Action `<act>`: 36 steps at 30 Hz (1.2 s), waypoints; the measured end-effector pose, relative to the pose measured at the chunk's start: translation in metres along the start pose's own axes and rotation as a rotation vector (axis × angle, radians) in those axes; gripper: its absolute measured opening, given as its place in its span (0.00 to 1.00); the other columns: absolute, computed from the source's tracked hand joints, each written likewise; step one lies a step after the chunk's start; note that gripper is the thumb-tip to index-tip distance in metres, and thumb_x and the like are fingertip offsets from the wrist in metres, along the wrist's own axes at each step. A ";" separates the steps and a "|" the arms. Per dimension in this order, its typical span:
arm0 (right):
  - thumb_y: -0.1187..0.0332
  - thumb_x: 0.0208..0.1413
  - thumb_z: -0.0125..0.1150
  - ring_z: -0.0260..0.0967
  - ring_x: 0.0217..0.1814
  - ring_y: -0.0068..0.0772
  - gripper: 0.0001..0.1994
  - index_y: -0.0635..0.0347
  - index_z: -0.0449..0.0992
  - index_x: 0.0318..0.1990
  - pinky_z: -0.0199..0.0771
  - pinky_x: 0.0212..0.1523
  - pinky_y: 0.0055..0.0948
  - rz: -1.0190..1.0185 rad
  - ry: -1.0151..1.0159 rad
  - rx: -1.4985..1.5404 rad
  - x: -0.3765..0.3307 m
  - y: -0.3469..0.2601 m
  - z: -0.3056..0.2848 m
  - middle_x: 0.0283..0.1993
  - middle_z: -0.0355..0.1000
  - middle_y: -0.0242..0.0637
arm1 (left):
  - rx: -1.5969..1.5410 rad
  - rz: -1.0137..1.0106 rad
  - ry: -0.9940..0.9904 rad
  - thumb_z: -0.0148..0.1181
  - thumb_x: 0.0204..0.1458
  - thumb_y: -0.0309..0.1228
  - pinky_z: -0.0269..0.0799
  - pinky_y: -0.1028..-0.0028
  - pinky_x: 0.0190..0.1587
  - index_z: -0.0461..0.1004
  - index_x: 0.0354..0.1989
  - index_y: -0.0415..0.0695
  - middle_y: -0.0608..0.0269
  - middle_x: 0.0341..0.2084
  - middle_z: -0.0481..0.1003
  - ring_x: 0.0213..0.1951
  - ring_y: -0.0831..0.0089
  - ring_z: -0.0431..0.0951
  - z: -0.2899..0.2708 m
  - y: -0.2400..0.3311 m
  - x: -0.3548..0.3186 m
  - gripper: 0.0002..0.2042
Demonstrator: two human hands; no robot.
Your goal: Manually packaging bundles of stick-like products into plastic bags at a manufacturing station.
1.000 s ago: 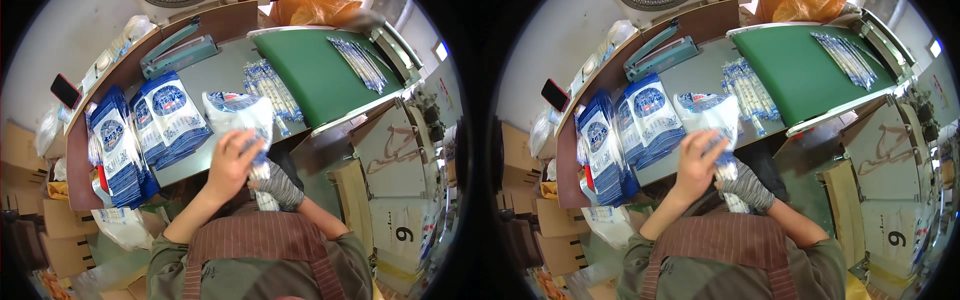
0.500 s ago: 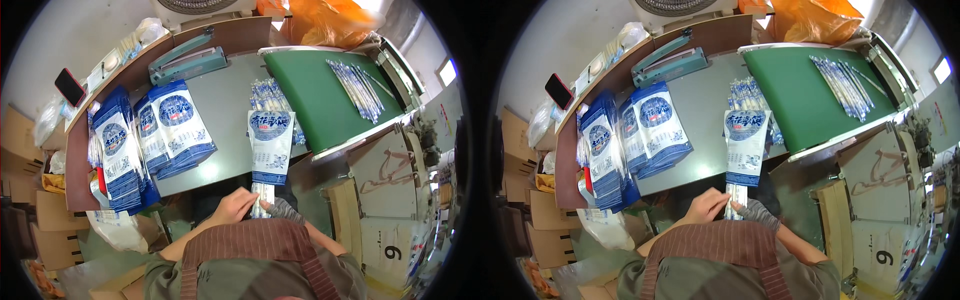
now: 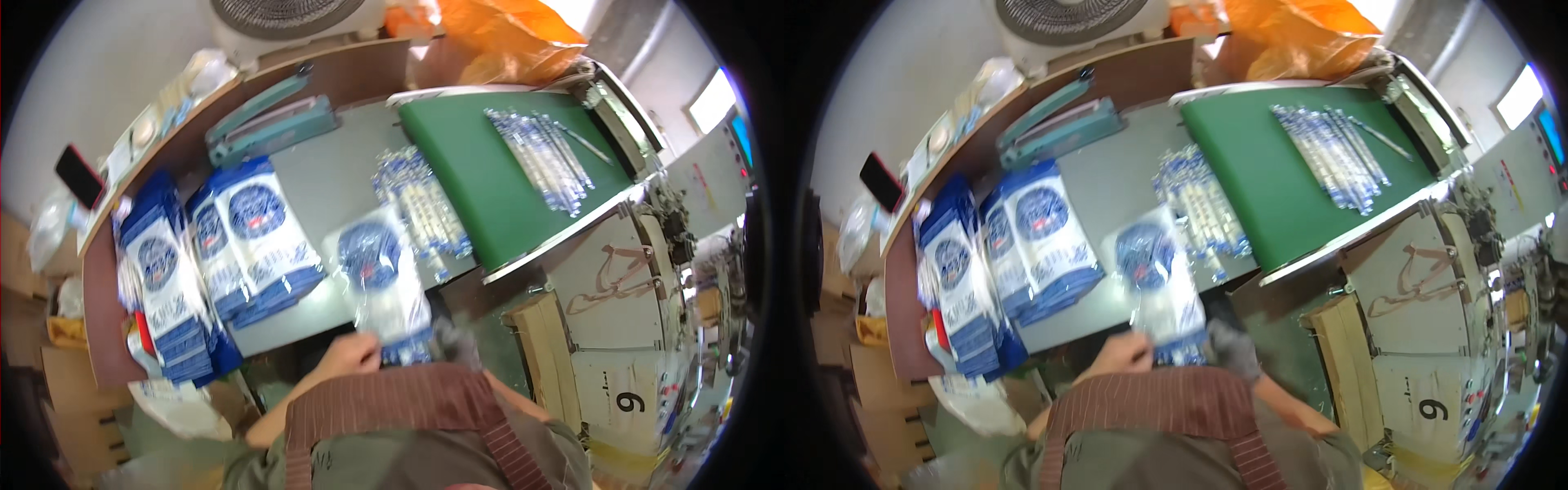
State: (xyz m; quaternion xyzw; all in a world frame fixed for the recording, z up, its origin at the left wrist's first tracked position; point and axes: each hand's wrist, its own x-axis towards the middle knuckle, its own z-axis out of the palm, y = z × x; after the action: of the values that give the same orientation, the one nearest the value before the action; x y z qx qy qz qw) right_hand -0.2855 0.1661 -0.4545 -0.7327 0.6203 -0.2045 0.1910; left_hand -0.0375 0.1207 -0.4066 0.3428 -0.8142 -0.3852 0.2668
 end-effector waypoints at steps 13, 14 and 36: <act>0.49 0.53 0.53 0.70 0.45 0.45 0.21 0.57 0.74 0.41 0.66 0.49 0.36 -0.291 -0.029 0.121 0.184 -0.090 -0.173 0.44 0.70 0.48 | -0.301 -0.158 0.677 0.37 0.39 0.15 0.68 0.74 0.44 0.75 0.23 0.34 0.56 0.28 0.77 0.36 0.68 0.76 -0.155 0.041 0.132 0.15; 0.55 0.50 0.58 0.62 0.54 0.44 0.19 0.58 0.72 0.43 0.59 0.57 0.35 -0.447 0.289 -0.195 0.204 -0.051 -0.165 0.48 0.68 0.48 | -0.353 -0.118 0.761 0.36 0.40 0.14 0.68 0.73 0.45 0.73 0.23 0.35 0.54 0.27 0.76 0.37 0.66 0.77 -0.166 0.048 0.137 0.14; 0.65 0.33 0.65 0.70 0.42 0.54 0.30 0.61 0.63 0.49 0.70 0.46 0.40 0.384 0.132 -0.477 0.264 0.232 -0.325 0.39 0.72 0.54 | 0.761 -0.447 0.436 0.50 0.32 0.12 0.62 0.66 0.54 0.69 0.44 0.40 0.51 0.47 0.66 0.53 0.52 0.64 -0.135 0.008 0.051 0.25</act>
State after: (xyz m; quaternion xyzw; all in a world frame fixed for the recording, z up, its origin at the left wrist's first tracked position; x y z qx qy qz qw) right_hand -0.6143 -0.1396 -0.2877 -0.6114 0.7890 -0.0604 0.0082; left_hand 0.0220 0.0255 -0.3153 0.6551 -0.7287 -0.0274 0.1977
